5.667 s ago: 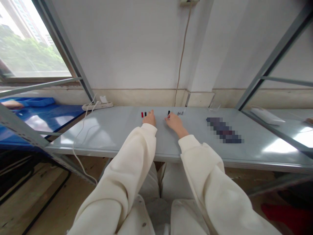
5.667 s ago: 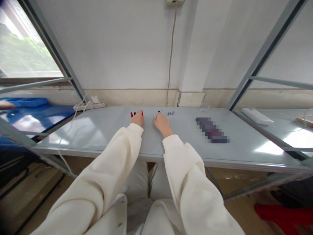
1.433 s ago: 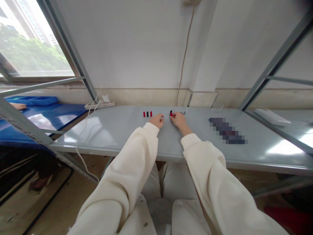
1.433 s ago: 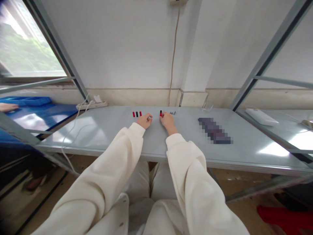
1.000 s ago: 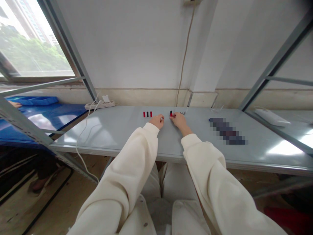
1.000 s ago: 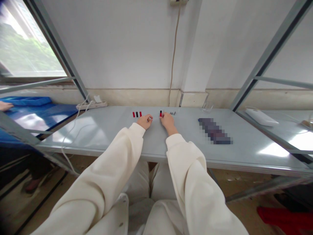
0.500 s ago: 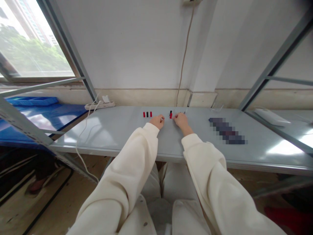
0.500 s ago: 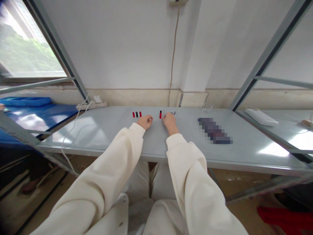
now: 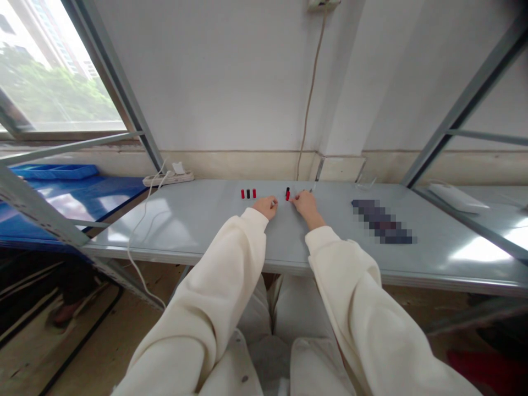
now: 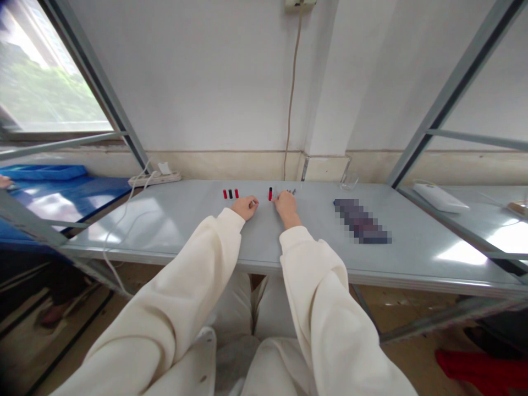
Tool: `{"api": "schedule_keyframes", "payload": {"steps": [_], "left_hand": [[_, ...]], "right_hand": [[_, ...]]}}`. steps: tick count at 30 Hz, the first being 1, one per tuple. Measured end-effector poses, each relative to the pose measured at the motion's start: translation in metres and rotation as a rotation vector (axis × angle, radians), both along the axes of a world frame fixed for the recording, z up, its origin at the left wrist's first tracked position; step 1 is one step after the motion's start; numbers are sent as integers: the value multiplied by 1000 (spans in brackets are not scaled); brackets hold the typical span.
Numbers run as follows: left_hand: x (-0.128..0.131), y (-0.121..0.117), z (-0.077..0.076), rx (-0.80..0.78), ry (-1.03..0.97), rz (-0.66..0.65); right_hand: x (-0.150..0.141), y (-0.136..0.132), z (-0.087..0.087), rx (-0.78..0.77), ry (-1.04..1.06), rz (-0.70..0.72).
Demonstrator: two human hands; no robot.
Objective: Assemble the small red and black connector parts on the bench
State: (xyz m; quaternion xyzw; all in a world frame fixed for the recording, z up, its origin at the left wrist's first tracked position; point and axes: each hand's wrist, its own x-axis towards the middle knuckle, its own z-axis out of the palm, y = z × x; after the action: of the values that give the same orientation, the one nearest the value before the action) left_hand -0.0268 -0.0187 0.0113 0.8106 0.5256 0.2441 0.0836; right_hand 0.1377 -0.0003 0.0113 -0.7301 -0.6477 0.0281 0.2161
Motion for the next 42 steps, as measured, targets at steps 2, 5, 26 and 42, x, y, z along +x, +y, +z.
{"api": "schedule_keyframes", "payload": {"steps": [2, 5, 26, 42], "left_hand": [[0, -1, 1, -7, 16, 5], [1, -1, 2, -21, 34, 6], [-11, -9, 15, -64, -111, 446], [-5, 10, 10, -136, -765, 58]], "right_hand": [[-1, -2, 2, -22, -9, -4], [-3, -7, 6, -54, -27, -30], [-38, -33, 19, 61, -30, 513], [-41, -28, 14, 61, 131, 211]]}}
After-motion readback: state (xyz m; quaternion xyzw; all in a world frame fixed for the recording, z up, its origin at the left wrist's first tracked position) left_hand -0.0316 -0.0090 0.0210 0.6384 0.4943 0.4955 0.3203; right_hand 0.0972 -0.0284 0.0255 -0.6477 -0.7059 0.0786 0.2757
